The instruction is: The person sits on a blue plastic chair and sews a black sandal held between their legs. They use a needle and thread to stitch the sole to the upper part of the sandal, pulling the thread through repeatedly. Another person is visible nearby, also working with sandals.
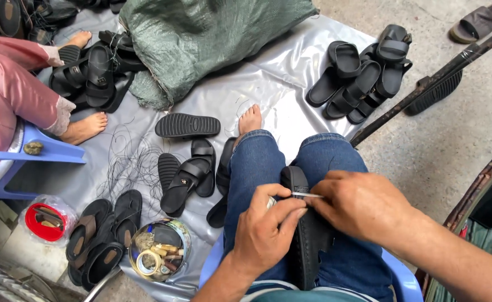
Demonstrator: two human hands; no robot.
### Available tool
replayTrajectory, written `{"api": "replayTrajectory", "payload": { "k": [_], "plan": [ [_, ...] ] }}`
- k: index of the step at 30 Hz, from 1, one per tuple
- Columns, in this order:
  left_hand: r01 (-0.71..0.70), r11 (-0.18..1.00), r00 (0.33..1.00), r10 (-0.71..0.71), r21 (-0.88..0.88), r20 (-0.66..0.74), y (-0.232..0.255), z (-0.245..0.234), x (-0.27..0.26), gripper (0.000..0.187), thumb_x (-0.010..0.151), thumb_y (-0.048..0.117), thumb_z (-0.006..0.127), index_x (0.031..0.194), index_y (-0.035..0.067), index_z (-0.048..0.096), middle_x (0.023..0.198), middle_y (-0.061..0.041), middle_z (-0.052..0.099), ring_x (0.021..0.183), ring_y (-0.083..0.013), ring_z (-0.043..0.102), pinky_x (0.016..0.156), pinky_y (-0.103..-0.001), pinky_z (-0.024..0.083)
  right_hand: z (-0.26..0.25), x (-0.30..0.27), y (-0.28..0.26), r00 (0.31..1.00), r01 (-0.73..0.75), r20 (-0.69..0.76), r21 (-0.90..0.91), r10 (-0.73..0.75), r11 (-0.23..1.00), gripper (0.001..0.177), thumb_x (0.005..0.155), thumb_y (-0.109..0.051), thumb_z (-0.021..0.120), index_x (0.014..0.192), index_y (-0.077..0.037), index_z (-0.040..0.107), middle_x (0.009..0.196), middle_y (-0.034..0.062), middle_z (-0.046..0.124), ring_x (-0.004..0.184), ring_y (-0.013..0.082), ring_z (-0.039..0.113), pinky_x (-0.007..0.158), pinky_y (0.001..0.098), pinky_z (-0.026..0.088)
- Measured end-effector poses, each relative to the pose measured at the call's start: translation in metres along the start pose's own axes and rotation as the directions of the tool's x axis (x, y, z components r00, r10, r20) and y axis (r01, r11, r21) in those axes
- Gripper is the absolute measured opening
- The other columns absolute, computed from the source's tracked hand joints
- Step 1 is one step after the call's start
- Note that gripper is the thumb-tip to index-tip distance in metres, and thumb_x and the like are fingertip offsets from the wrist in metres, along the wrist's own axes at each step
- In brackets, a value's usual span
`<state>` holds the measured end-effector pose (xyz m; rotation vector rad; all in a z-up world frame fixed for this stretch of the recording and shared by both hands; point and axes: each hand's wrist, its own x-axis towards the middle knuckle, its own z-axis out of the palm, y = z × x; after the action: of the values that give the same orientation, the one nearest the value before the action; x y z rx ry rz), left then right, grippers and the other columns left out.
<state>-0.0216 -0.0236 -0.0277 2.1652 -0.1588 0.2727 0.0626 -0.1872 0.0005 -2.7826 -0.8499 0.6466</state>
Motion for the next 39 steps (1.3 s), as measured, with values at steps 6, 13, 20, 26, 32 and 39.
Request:
{"api": "replayTrajectory", "payload": {
  "k": [6, 13, 20, 26, 32, 39],
  "plan": [
    [0.056, 0.998, 0.998, -0.056, -0.033, -0.013, -0.004, -0.003, -0.004, 0.011, 0.081, 0.019, 0.065, 0.092, 0.022, 0.065, 0.108, -0.005, 0.052, 0.083, -0.0202, 0.064, 0.053, -0.035, 0.051, -0.001, 0.010, 0.012, 0.982, 0.033, 0.178, 0.148, -0.060, 0.988, 0.021, 0.080, -0.039, 0.054, 0.076, -0.020, 0.061, 0.077, -0.0039, 0.063, 0.075, 0.0204, 0.061, 0.065, 0.0370, 0.047],
    [0.187, 0.972, 0.957, -0.213, 0.142, 0.197, -0.012, -0.025, 0.002, 0.027, 0.086, 0.023, 0.049, 0.111, 0.013, 0.054, 0.117, -0.008, 0.051, 0.090, -0.0283, 0.061, 0.066, -0.045, 0.050, -0.023, 0.025, 0.010, 0.950, -0.307, 0.298, 0.945, 0.089, 0.114, 0.017, 0.082, -0.020, 0.061, 0.083, -0.002, 0.061, 0.049, 0.0110, 0.044, 0.033, 0.0149, 0.035, 0.028, 0.0229, 0.019],
    [0.330, 0.280, 0.924, 0.100, -0.902, 0.369, 0.007, -0.075, -0.003, 0.015, 0.088, 0.016, 0.062, 0.089, 0.002, 0.068, 0.123, -0.022, 0.054, 0.118, -0.0266, 0.053, 0.107, -0.033, 0.038, -0.030, 0.047, 0.001, 0.929, -0.302, 0.331, 0.936, 0.163, -0.181, 0.018, 0.086, -0.021, 0.052, 0.078, -0.005, 0.049, 0.085, 0.0159, 0.070, 0.029, 0.0122, 0.040, 0.021, 0.0190, 0.015],
    [0.256, 0.901, 0.965, -0.217, -0.349, 0.149, -0.016, -0.026, -0.001, 0.056, 0.069, 0.036, 0.068, 0.117, 0.009, 0.057, 0.117, -0.011, 0.060, 0.109, -0.0155, 0.058, 0.096, -0.026, 0.043, -0.017, 0.049, 0.002, 0.949, -0.209, 0.243, 0.961, 0.199, -0.180, 0.020, 0.087, -0.017, 0.051, 0.073, -0.002, 0.050, 0.071, 0.0149, 0.064, 0.061, 0.0260, 0.068, 0.026, 0.0190, 0.026],
    [0.275, 0.948, 0.874, -0.176, -0.163, 0.453, -0.038, -0.023, 0.004, 0.037, 0.090, 0.021, 0.050, 0.127, 0.020, 0.052, 0.064, 0.003, 0.032, 0.056, -0.0116, 0.042, 0.059, -0.024, 0.040, -0.026, 0.048, -0.012, 0.890, -0.326, 0.318, 0.945, 0.327, -0.032, 0.027, 0.088, -0.021, 0.049, 0.068, -0.004, 0.050, 0.063, 0.0226, 0.066, 0.029, 0.0153, 0.037, 0.026, 0.0225, 0.019],
    [0.292, 0.946, 0.803, -0.161, -0.143, 0.574, -0.048, -0.039, 0.008, 0.043, 0.091, 0.023, 0.042, 0.134, 0.026, 0.042, 0.070, -0.001, 0.048, 0.062, -0.0126, 0.056, 0.073, -0.025, 0.045, -0.034, 0.049, -0.005, 0.876, -0.368, 0.339, 0.930, 0.343, 0.023, 0.023, 0.086, -0.022, 0.048, 0.072, -0.004, 0.053, 0.065, 0.0208, 0.067, 0.028, 0.0134, 0.036, 0.023, 0.0232, 0.018]
  ]
}}
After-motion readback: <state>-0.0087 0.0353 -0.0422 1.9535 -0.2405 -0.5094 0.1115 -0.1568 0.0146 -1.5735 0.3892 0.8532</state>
